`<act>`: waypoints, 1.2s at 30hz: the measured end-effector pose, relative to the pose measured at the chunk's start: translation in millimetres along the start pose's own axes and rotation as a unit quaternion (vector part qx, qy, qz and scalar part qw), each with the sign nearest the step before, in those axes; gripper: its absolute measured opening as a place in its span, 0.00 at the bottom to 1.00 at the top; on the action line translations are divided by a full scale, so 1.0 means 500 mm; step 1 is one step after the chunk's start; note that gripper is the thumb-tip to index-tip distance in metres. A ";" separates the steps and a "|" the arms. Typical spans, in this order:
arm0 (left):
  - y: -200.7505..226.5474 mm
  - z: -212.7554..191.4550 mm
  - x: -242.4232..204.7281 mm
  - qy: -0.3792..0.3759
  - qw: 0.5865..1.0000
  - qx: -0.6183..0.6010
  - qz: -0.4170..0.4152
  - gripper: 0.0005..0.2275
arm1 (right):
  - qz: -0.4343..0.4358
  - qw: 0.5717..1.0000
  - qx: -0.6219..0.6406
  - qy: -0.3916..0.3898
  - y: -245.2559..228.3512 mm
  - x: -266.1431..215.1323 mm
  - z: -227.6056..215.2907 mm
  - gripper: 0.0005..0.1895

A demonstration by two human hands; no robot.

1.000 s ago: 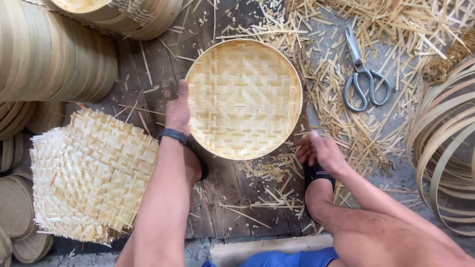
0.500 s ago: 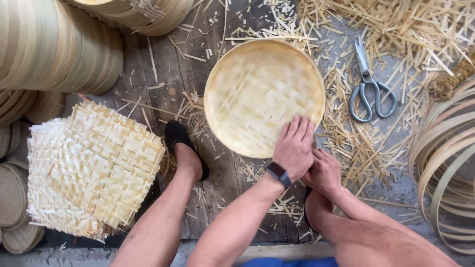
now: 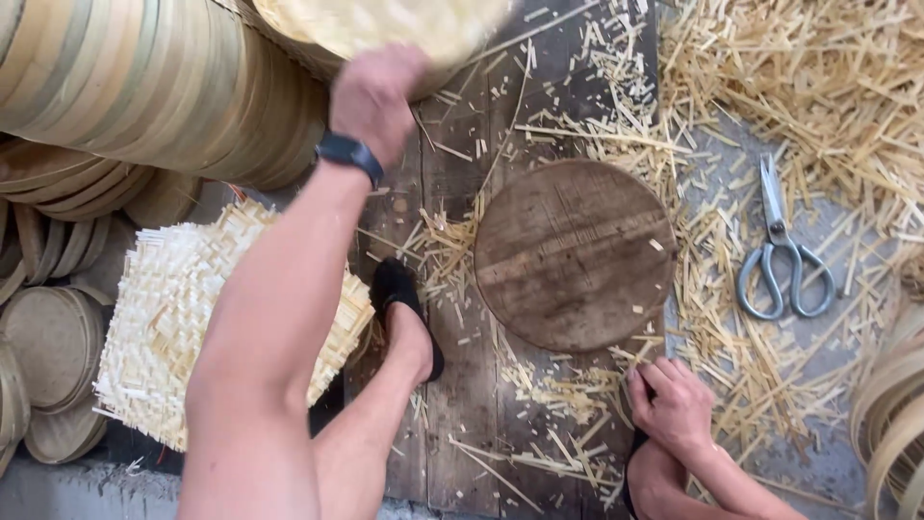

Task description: Assembling the woven panel and rim of a bamboo steamer lid using a wooden mold and trimming with scissors.

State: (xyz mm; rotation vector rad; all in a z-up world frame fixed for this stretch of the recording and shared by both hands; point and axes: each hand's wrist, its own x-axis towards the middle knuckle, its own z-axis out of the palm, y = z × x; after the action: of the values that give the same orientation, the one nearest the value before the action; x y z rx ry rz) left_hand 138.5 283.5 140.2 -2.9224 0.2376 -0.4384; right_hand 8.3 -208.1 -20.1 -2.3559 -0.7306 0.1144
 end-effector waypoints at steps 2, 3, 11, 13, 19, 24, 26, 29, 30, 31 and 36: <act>-0.105 0.045 0.029 0.097 0.991 -0.037 -0.087 0.18 | 0.013 1.000 -0.010 -0.018 -0.001 0.002 0.002 0.07; -0.123 0.053 0.034 0.098 0.991 -0.036 -0.087 0.18 | 0.011 1.000 -0.010 -0.017 0.000 0.004 0.005 0.07; -0.181 0.111 0.044 0.016 0.975 -0.088 -0.204 0.16 | 0.021 0.999 -0.010 -0.039 0.000 0.016 0.005 0.10; -0.203 0.152 0.035 0.021 0.933 -0.214 -0.289 0.11 | 0.018 0.999 -0.013 -0.042 -0.001 0.014 0.006 0.10; -0.190 0.135 0.028 -0.027 0.919 -0.234 -0.318 0.14 | 0.016 0.999 -0.022 -0.039 -0.002 0.011 0.010 0.10; -0.095 0.102 -0.122 -0.003 0.964 -0.040 -0.263 0.39 | 0.016 0.997 -0.038 -0.060 0.003 0.003 0.011 0.11; 0.018 -0.017 -0.209 -0.158 0.938 -0.075 -0.299 0.55 | 0.016 0.998 -0.037 -0.052 0.007 -0.004 0.012 0.11; 0.137 -0.103 -0.396 -0.417 0.813 -0.063 -0.400 0.69 | 0.005 0.999 -0.032 -0.040 0.006 -0.006 0.007 0.11; 0.145 -0.111 -0.451 -0.416 0.813 -0.060 -0.402 0.69 | 0.003 0.999 -0.029 -0.039 0.007 -0.008 0.009 0.11; 0.154 -0.119 -0.506 -0.482 0.773 -0.023 -0.411 0.68 | 0.001 0.999 -0.032 -0.037 0.008 -0.010 0.012 0.11; 0.099 -0.125 -0.668 -0.444 0.803 0.015 -0.397 0.54 | -0.006 0.999 -0.033 -0.028 0.018 -0.021 0.016 0.10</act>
State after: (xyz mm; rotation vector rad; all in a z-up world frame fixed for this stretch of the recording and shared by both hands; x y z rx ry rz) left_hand -202.1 286.8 97.5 -2.6727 -1.1087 0.8508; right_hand 1.5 -214.8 -32.9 -2.4185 -0.7855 0.1547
